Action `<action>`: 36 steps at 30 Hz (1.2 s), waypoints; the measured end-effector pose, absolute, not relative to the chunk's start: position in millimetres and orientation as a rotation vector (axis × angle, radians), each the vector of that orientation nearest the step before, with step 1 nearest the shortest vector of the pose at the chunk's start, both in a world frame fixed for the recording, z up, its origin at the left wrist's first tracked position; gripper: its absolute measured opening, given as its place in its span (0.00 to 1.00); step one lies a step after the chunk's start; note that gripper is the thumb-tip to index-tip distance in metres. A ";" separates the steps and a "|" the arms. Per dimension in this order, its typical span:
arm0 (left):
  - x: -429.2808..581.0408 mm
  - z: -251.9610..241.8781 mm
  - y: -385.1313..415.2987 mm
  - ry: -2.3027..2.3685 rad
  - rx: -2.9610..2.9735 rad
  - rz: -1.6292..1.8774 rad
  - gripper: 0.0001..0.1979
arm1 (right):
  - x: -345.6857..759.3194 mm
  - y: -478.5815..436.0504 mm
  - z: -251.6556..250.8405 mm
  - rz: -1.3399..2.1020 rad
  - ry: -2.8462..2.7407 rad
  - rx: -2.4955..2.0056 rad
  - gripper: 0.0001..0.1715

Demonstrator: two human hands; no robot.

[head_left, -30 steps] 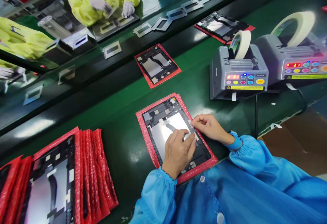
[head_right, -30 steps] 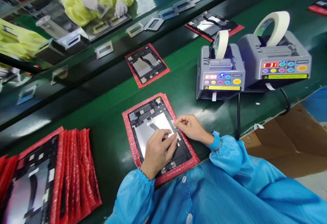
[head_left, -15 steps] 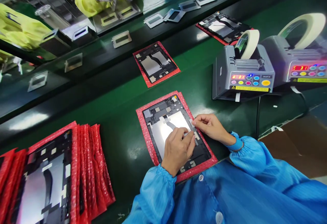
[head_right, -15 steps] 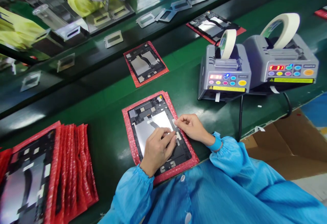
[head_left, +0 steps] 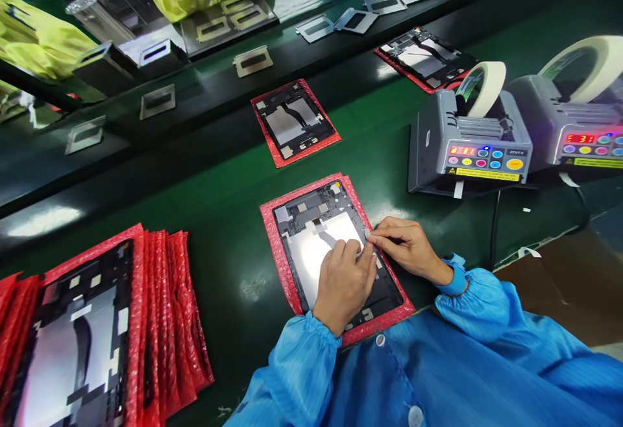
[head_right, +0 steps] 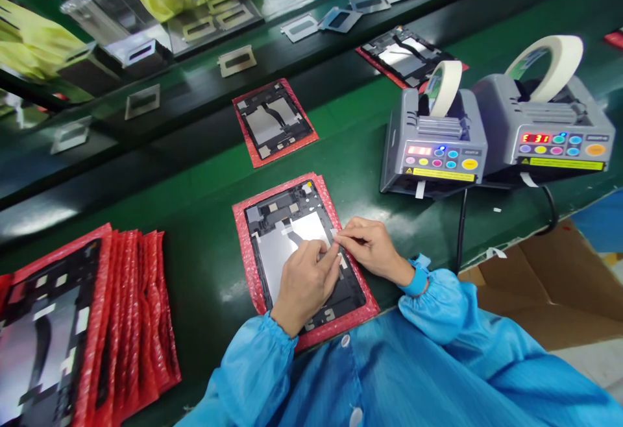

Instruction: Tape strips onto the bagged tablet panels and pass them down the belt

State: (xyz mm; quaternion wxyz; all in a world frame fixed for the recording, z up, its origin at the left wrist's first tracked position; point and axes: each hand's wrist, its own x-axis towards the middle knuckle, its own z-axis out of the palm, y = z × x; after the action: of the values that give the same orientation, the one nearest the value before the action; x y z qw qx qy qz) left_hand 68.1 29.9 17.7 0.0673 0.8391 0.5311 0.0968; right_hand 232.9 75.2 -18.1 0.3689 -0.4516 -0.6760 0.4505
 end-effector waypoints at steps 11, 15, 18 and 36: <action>68.0 15.1 29.2 1.604 2.532 0.311 0.15 | 226.3 91.1 -19.0 1.507 -1.472 -1.341 0.15; 68.6 15.6 29.0 1.602 2.517 0.289 0.15 | 223.4 92.7 -22.9 1.549 -1.435 -1.334 0.15; 67.9 17.9 28.3 1.590 2.470 0.304 0.16 | 223.8 92.5 -24.6 1.553 -1.403 -1.326 0.15; 67.9 18.2 81.9 1.477 1.095 0.057 0.18 | 219.9 90.6 -31.8 1.419 -1.287 -1.337 0.10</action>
State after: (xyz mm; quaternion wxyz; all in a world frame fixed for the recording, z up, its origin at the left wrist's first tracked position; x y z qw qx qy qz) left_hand 67.9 81.9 18.2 0.6063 0.4734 0.6386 0.0247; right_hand 219.9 90.6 -31.8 0.3921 -0.5266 -0.5068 0.5587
